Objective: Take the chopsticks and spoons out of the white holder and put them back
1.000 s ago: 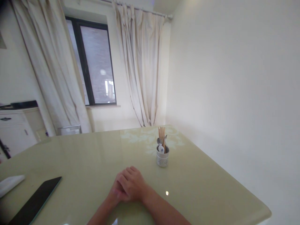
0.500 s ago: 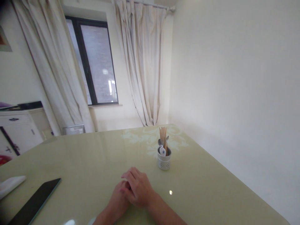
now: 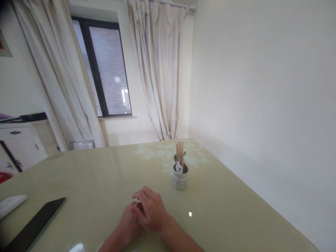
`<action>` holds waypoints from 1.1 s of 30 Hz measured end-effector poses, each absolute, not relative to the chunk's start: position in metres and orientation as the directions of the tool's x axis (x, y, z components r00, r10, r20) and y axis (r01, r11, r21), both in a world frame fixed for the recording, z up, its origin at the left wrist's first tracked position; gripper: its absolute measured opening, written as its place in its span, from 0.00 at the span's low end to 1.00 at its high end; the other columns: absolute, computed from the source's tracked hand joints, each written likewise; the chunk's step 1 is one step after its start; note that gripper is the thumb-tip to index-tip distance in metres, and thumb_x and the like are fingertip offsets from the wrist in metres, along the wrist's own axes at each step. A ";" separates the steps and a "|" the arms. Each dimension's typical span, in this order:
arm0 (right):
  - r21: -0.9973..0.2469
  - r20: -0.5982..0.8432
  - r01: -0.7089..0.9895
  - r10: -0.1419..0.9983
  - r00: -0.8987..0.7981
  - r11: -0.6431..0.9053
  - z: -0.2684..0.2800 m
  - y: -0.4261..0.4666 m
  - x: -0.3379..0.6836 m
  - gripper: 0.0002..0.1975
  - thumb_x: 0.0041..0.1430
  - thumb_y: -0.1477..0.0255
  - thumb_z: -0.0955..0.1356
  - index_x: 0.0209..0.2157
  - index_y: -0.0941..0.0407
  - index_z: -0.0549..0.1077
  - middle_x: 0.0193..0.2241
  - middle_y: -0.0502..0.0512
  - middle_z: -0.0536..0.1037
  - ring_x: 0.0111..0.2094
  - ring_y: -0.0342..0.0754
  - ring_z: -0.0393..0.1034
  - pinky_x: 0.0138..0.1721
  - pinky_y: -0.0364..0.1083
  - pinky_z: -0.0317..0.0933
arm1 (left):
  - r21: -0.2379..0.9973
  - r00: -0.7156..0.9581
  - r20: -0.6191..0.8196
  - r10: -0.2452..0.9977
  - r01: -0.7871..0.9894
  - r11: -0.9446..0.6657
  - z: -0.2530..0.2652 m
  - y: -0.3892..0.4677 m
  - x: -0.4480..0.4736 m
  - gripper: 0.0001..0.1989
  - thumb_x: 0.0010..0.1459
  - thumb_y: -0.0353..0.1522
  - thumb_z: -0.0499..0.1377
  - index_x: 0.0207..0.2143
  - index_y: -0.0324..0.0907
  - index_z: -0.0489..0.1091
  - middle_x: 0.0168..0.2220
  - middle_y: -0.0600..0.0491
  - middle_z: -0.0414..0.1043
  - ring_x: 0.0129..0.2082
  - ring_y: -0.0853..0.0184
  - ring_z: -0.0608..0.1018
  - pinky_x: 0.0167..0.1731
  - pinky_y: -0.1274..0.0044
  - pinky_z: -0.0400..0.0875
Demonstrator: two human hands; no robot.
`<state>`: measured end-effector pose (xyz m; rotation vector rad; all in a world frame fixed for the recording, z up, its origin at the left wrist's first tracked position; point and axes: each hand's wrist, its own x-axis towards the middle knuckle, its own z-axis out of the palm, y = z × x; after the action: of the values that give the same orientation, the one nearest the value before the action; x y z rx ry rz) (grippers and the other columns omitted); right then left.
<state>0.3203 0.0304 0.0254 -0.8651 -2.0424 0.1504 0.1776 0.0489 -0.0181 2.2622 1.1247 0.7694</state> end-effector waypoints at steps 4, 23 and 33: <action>-0.397 0.696 0.515 0.615 -0.371 0.760 0.027 0.029 0.320 0.26 0.74 0.49 0.54 0.48 0.53 0.72 0.39 0.58 0.79 0.39 0.52 0.74 0.38 0.47 0.65 | 0.634 0.511 0.285 0.811 0.534 -0.559 -0.017 0.048 0.179 0.17 0.61 0.38 0.54 0.33 0.45 0.82 0.32 0.43 0.83 0.30 0.59 0.79 0.30 0.73 0.69; -0.388 0.726 0.514 0.597 -0.341 0.765 0.028 0.028 0.321 0.21 0.74 0.54 0.58 0.48 0.53 0.73 0.37 0.58 0.79 0.38 0.53 0.75 0.37 0.50 0.69 | 0.642 0.494 0.270 0.826 0.547 -0.537 -0.007 0.045 0.178 0.15 0.60 0.35 0.54 0.32 0.45 0.81 0.32 0.44 0.83 0.31 0.58 0.80 0.31 0.74 0.67; -0.660 0.733 0.594 0.221 0.643 0.460 0.052 0.069 0.425 0.17 0.69 0.59 0.63 0.50 0.57 0.69 0.48 0.64 0.72 0.49 0.59 0.66 0.53 0.59 0.61 | 0.603 0.379 0.294 0.877 0.639 -0.478 -0.011 0.045 0.186 0.23 0.70 0.47 0.50 0.25 0.46 0.68 0.22 0.53 0.71 0.23 0.64 0.70 0.28 0.74 0.54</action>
<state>0.4255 0.0690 0.0519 -1.1016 -0.8813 -0.2698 0.1858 0.0452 -0.0105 2.2538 1.3155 0.8361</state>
